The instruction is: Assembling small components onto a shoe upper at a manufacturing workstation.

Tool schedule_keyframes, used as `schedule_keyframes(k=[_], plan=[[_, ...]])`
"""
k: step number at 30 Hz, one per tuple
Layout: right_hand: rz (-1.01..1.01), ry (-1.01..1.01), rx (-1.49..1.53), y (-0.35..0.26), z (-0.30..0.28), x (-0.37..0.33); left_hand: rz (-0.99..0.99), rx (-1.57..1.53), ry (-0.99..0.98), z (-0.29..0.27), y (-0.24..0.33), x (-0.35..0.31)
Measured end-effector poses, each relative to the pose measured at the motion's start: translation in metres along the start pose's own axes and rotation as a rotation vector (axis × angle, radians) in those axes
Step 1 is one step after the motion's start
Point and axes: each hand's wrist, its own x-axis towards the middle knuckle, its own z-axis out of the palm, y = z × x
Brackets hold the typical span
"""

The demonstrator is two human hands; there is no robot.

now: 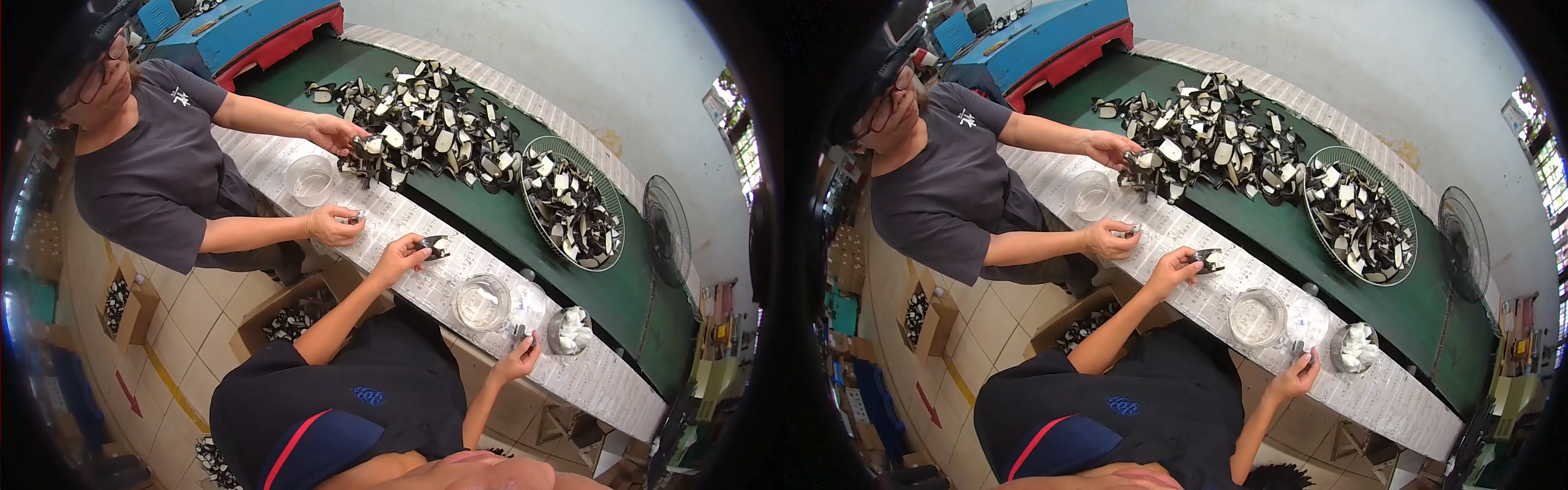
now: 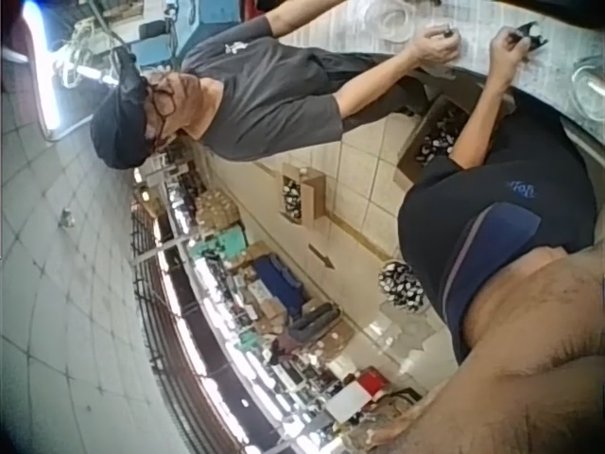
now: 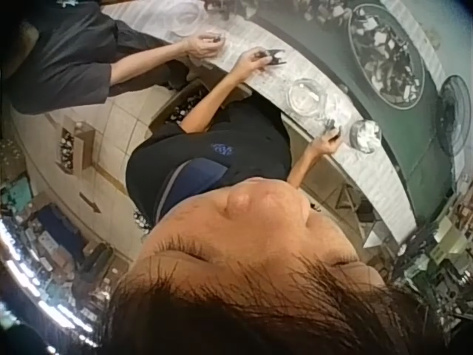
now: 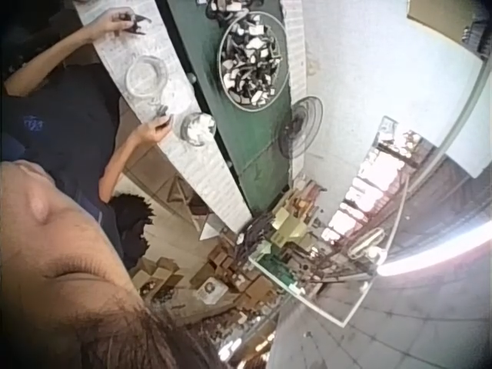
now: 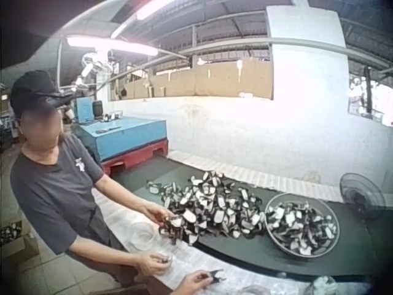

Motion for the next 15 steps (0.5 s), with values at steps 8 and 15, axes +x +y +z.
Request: schedule_keyframes(k=[8, 15], plan=[[-0.013, 0.028, 0.038, 0.0, -0.006, 0.003, 0.003, 0.0, -0.008, 0.001, -0.001, -0.003], [0.183, -0.231, 0.364, -0.075, -0.017, 0.003, -0.171, -0.224, 0.09, 0.035, 0.027, -0.042]])
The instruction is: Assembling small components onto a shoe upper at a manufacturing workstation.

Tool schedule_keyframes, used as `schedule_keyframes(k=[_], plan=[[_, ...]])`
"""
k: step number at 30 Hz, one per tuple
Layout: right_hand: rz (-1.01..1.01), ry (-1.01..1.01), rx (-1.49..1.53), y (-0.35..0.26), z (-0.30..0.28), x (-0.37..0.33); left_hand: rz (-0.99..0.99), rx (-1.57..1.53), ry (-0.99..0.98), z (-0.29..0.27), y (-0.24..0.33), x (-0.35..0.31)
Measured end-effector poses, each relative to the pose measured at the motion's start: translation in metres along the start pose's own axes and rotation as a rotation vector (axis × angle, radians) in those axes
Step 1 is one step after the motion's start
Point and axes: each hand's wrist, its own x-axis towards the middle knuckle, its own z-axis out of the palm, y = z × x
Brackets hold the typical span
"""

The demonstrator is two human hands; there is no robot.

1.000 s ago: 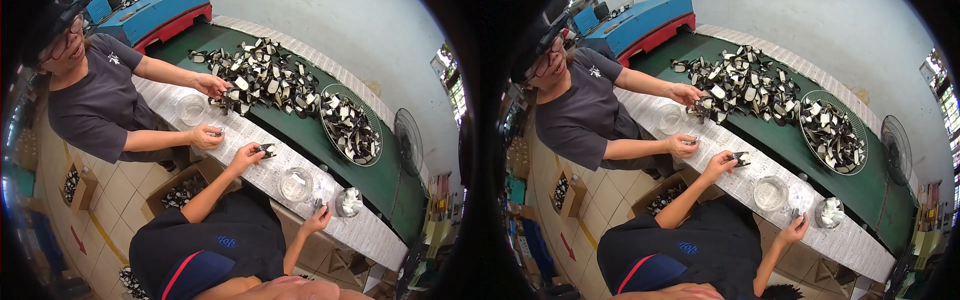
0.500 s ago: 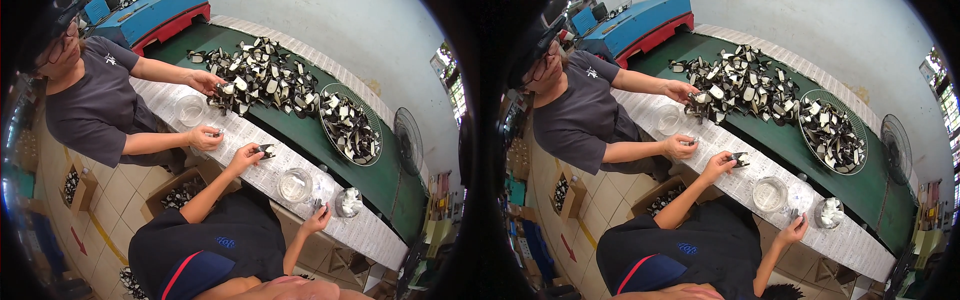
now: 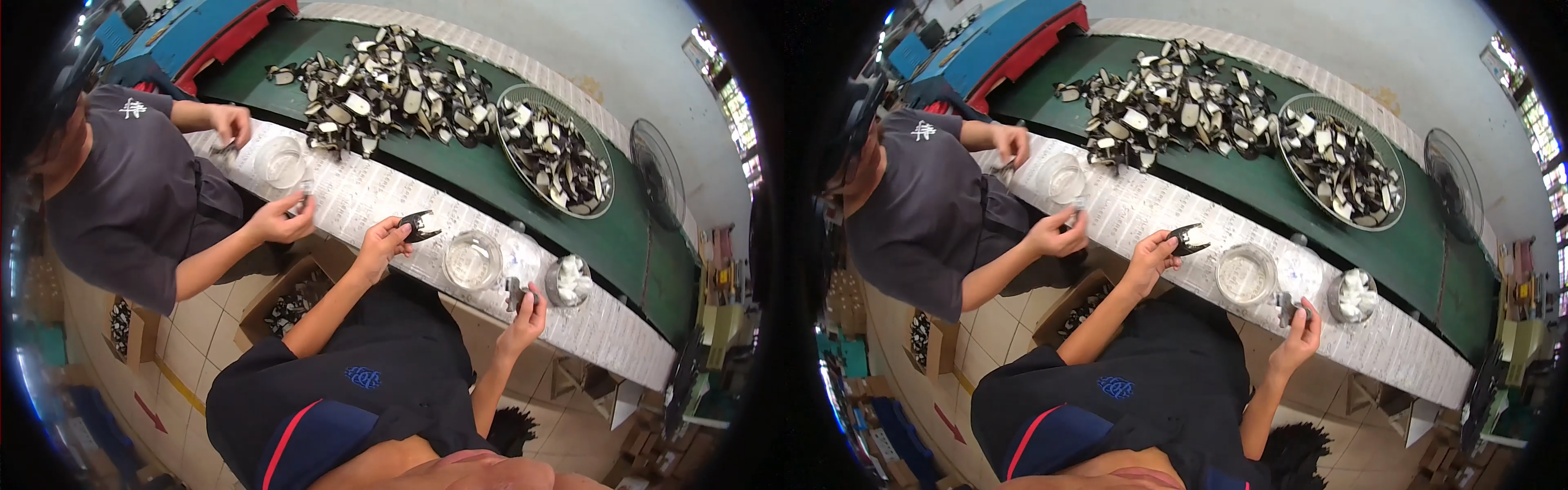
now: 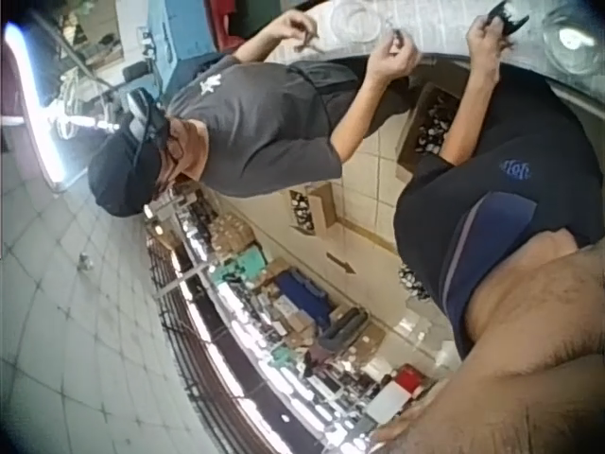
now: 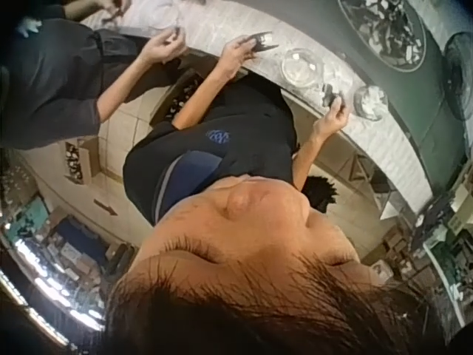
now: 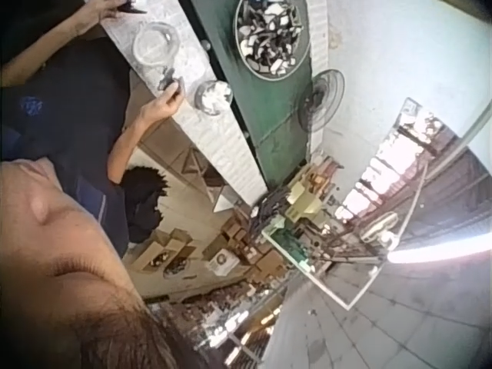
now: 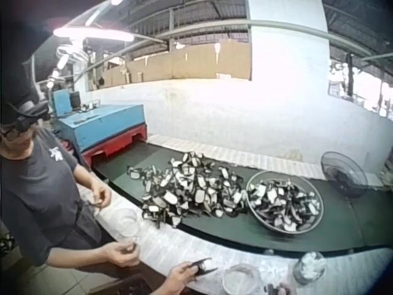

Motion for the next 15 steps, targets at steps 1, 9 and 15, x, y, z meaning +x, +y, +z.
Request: schedule_keyframes(k=[1, 9, 15], plan=[[0.01, 0.018, -0.012, -0.016, 0.005, -0.005, -0.023, 0.001, -0.006, 0.009, 0.005, -0.009], [-0.086, -0.106, -0.051, -0.074, 0.029, -0.016, -0.256, -0.165, -0.184, 0.052, 0.031, -0.046], [-0.046, -0.184, 0.153, -0.106, 0.038, -0.025, -0.3, -0.149, -0.273, 0.068, 0.043, -0.064]])
